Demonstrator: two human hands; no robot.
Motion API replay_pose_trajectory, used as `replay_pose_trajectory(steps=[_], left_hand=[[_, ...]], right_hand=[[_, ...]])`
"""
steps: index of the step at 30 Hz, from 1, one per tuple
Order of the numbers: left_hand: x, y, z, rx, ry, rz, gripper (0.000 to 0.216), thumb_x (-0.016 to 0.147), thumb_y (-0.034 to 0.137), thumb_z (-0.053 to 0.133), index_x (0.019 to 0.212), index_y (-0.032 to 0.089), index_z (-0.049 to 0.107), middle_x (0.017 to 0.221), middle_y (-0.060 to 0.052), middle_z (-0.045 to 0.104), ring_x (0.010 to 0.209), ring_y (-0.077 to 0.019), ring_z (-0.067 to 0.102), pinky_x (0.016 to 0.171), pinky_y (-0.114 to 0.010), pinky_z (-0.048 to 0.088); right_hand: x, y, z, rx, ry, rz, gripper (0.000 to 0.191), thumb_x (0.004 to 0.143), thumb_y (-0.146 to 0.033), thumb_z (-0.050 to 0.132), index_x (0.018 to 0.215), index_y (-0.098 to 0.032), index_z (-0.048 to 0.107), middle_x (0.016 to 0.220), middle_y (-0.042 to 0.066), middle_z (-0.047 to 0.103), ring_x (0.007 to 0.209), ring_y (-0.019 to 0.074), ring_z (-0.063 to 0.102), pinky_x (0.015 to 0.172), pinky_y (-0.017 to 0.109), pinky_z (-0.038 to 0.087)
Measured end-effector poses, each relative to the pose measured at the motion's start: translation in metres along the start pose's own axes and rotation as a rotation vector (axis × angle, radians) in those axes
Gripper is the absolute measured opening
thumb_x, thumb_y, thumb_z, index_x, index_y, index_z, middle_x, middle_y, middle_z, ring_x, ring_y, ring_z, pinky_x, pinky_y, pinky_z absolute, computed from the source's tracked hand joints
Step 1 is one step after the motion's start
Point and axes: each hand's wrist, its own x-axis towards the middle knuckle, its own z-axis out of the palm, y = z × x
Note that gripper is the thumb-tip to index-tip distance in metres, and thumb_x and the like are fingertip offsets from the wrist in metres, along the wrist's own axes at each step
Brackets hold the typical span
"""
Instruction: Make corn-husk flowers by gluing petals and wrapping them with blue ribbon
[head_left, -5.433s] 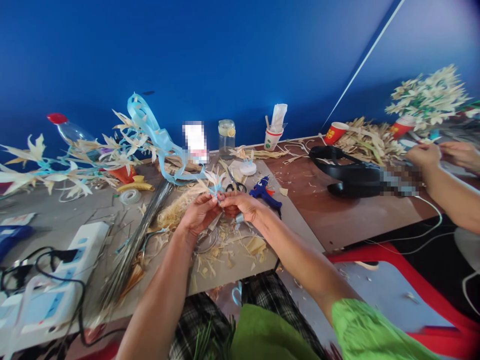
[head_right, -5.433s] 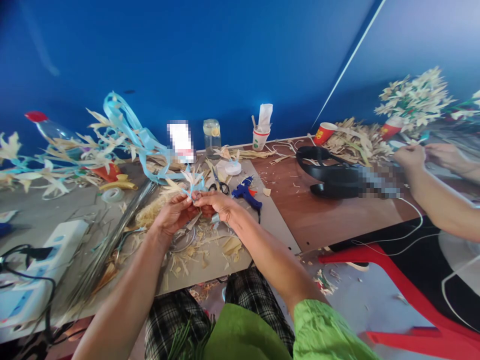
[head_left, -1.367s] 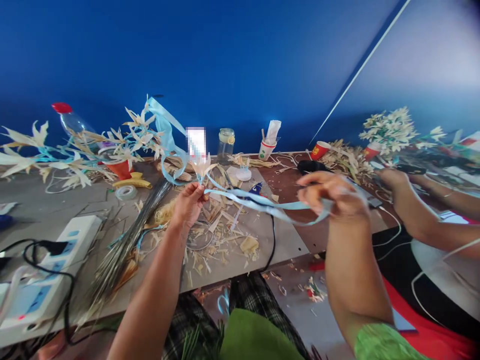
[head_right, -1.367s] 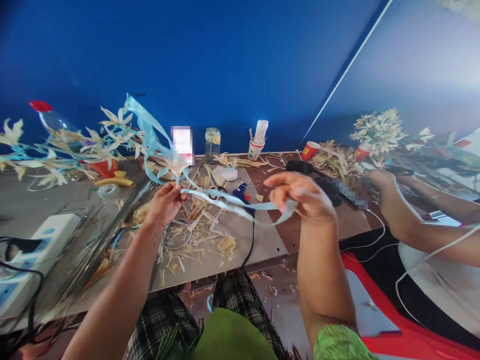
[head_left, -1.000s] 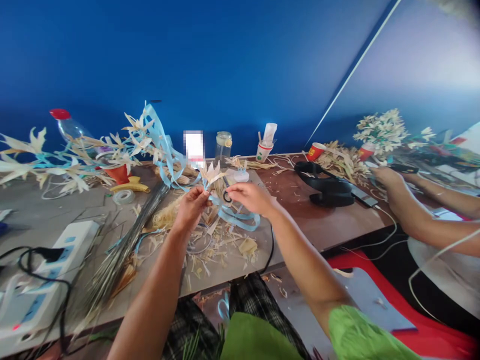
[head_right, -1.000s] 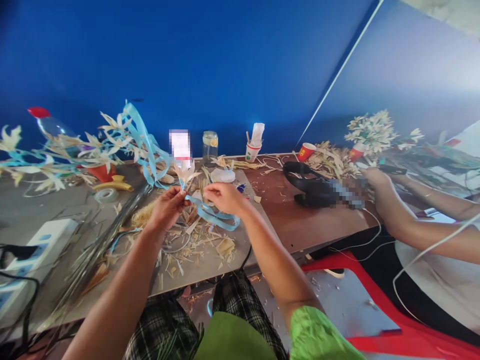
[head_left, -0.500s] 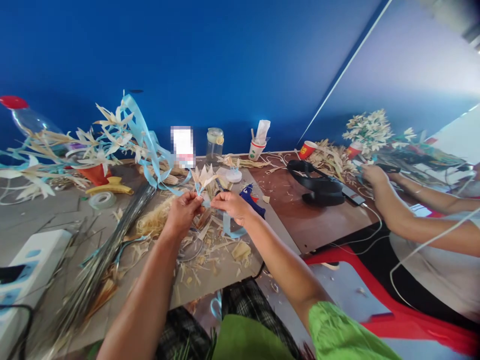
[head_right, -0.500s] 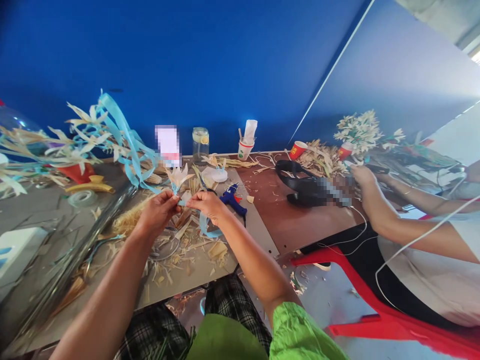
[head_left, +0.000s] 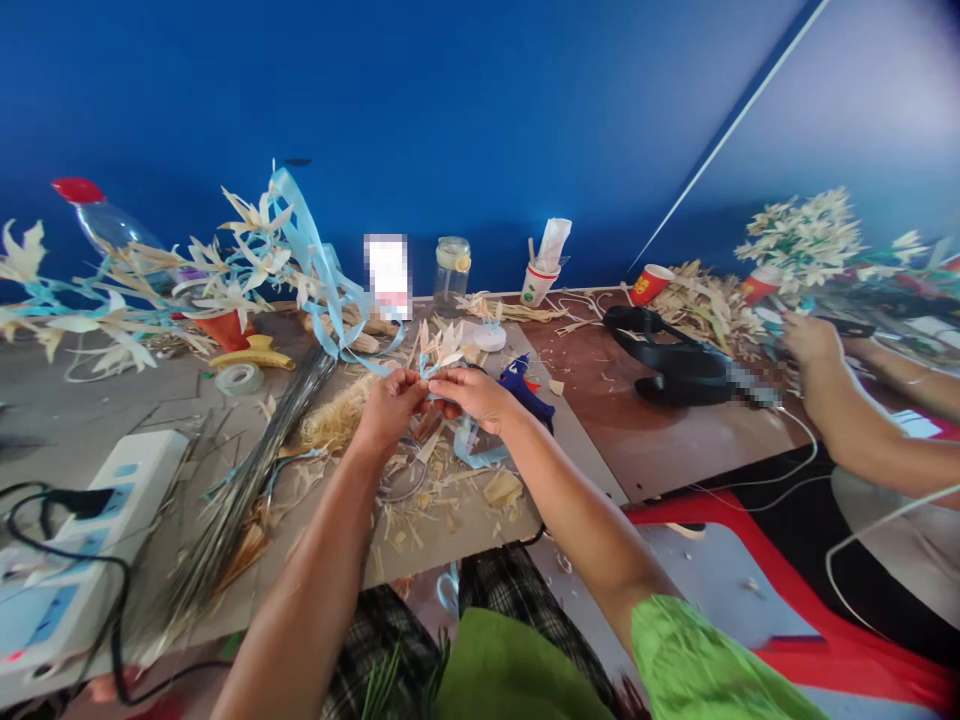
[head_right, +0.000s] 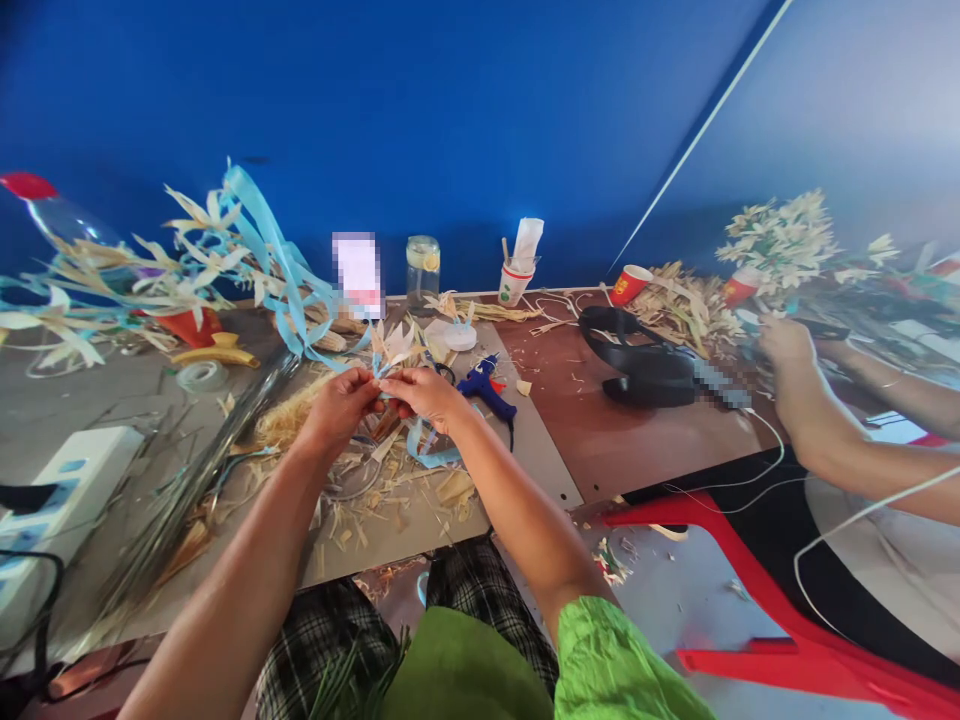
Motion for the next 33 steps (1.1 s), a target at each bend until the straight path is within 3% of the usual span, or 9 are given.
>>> replay_pose_trajectory(steps=[4,9,13,18,23,28,33], left_hand=[[0.002,-0.001,-0.001,0.054,0.035,-0.003,0.026,0.059,0.034,0.073,0.065,0.015,0.056,0.057,0.004,0.053,0.049,-0.0077,0.048,0.051,-0.022,0.040],[0.003,-0.006,-0.001,0.113,0.053,0.013,0.022,0.063,0.033,0.069,0.068,0.015,0.056,0.059,0.003,0.056,0.051,-0.0099,0.052,0.053,-0.024,0.041],[0.003,-0.009,0.000,0.198,0.069,0.060,0.018,0.067,0.031,0.065,0.067,0.016,0.055,0.056,0.003,0.053,0.050,-0.0095,0.049,0.051,-0.023,0.037],[0.003,-0.010,0.001,0.262,0.100,0.107,0.018,0.068,0.028,0.065,0.062,0.017,0.052,0.051,0.005,0.048,0.048,-0.0080,0.042,0.049,-0.022,0.033],[0.002,-0.007,0.001,0.022,0.073,-0.005,0.027,0.061,0.030,0.074,0.060,0.017,0.050,0.052,0.005,0.048,0.049,-0.0069,0.041,0.050,-0.021,0.034],[-0.006,0.004,-0.001,-0.342,-0.156,-0.135,0.024,0.060,0.030,0.077,0.066,0.014,0.060,0.063,0.001,0.057,0.055,-0.0073,0.048,0.059,-0.023,0.043],[-0.007,0.004,-0.004,-0.391,-0.243,-0.196,0.019,0.060,0.023,0.077,0.071,0.013,0.065,0.068,-0.002,0.063,0.061,-0.0093,0.054,0.063,-0.024,0.046]], right_hand=[[0.002,-0.001,0.001,0.062,0.055,0.091,0.030,0.058,-0.033,0.078,0.070,-0.016,0.057,0.049,-0.008,0.044,0.044,0.0043,0.035,0.042,0.019,0.027],[0.002,-0.001,-0.001,0.013,0.047,0.147,0.029,0.060,-0.031,0.077,0.063,-0.016,0.053,0.044,-0.009,0.039,0.041,0.0042,0.031,0.040,0.019,0.023],[0.002,0.007,-0.001,-0.043,0.029,0.124,0.027,0.060,-0.032,0.076,0.061,-0.015,0.055,0.044,-0.008,0.040,0.038,0.0038,0.028,0.039,0.020,0.020],[0.003,0.014,0.005,-0.086,0.122,0.053,0.021,0.061,-0.031,0.072,0.062,-0.015,0.058,0.045,-0.008,0.042,0.039,0.0050,0.030,0.041,0.022,0.022],[0.002,0.014,0.012,-0.064,0.196,-0.007,0.015,0.059,-0.027,0.070,0.063,-0.016,0.060,0.051,-0.007,0.051,0.047,0.0061,0.037,0.046,0.022,0.025],[-0.006,0.005,0.010,0.148,0.043,0.040,0.020,0.053,-0.024,0.073,0.061,-0.016,0.057,0.053,-0.005,0.056,0.045,0.0055,0.036,0.045,0.021,0.024],[-0.009,0.002,0.005,0.236,-0.049,0.118,0.024,0.053,-0.020,0.075,0.066,-0.016,0.056,0.059,-0.002,0.062,0.046,0.0057,0.039,0.045,0.021,0.025]])
